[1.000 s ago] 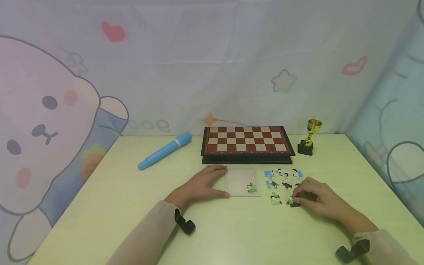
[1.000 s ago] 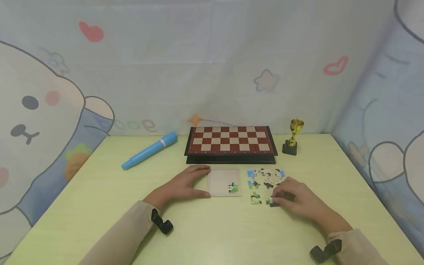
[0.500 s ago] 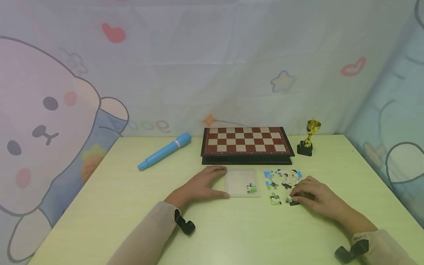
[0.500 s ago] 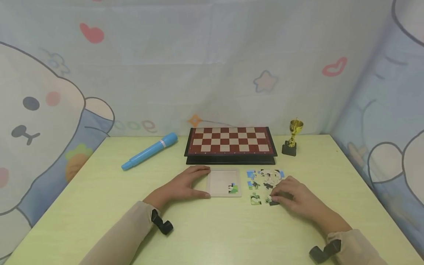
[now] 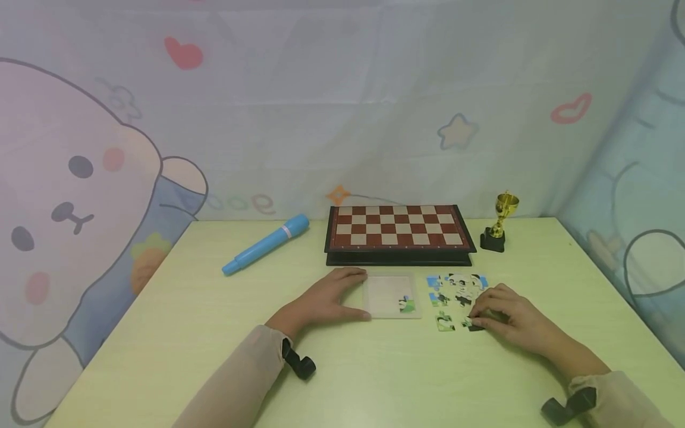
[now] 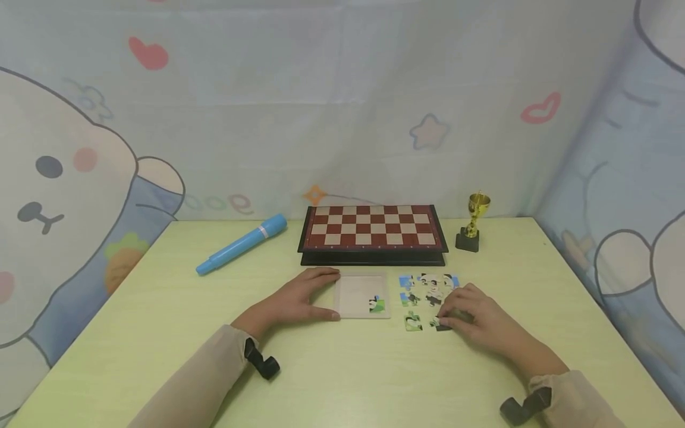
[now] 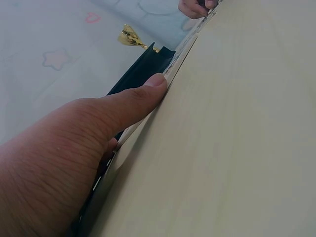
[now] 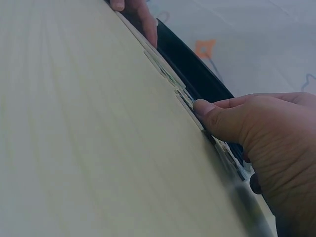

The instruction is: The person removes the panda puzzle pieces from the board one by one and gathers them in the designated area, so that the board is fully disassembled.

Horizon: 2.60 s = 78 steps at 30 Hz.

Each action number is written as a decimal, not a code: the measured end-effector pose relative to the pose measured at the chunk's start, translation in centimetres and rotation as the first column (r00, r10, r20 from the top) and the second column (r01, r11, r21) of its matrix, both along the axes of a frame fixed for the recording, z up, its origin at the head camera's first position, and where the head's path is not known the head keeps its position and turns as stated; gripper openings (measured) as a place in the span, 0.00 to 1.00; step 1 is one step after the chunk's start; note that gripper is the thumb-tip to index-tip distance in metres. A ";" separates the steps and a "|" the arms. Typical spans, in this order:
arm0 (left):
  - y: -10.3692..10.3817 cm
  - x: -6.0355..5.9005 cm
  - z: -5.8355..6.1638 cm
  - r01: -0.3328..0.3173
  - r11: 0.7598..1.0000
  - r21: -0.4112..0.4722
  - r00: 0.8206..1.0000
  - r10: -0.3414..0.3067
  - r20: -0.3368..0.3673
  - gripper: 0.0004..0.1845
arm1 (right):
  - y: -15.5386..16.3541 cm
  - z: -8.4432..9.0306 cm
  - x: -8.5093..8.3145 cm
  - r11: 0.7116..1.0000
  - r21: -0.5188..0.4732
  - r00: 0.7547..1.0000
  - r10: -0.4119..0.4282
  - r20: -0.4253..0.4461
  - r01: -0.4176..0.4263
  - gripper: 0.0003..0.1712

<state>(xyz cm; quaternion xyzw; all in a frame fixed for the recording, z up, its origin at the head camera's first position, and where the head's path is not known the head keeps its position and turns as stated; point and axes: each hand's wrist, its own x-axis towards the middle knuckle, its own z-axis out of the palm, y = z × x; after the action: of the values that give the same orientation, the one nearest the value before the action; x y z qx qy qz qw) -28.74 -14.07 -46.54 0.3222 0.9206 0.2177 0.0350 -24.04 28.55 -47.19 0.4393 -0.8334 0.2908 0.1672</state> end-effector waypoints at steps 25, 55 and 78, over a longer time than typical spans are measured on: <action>-0.1 0.2 0.0 -0.004 1.000 0.004 1.000 0.004 0.004 0.51 | -4.3 -0.5 -1.2 0.975 -0.191 0.993 0.115 -0.016 -0.116 0.22; 0.0 0.1 0.2 0.006 1.000 0.007 1.000 -0.006 -0.004 0.51 | -11.9 0.3 -2.9 0.971 0.174 0.984 -0.172 0.050 0.161 0.24; 0.0 0.2 0.0 0.004 1.000 0.006 1.000 -0.003 -0.006 0.51 | -12.0 0.3 -2.6 0.978 0.149 0.983 -0.157 0.092 0.142 0.22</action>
<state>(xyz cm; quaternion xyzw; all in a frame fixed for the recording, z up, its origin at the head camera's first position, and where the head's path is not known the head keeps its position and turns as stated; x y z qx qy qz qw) -28.56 -14.11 -46.56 0.3245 0.9196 0.2193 0.0317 -26.63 16.56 -46.85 0.3705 -0.8902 0.2396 0.1136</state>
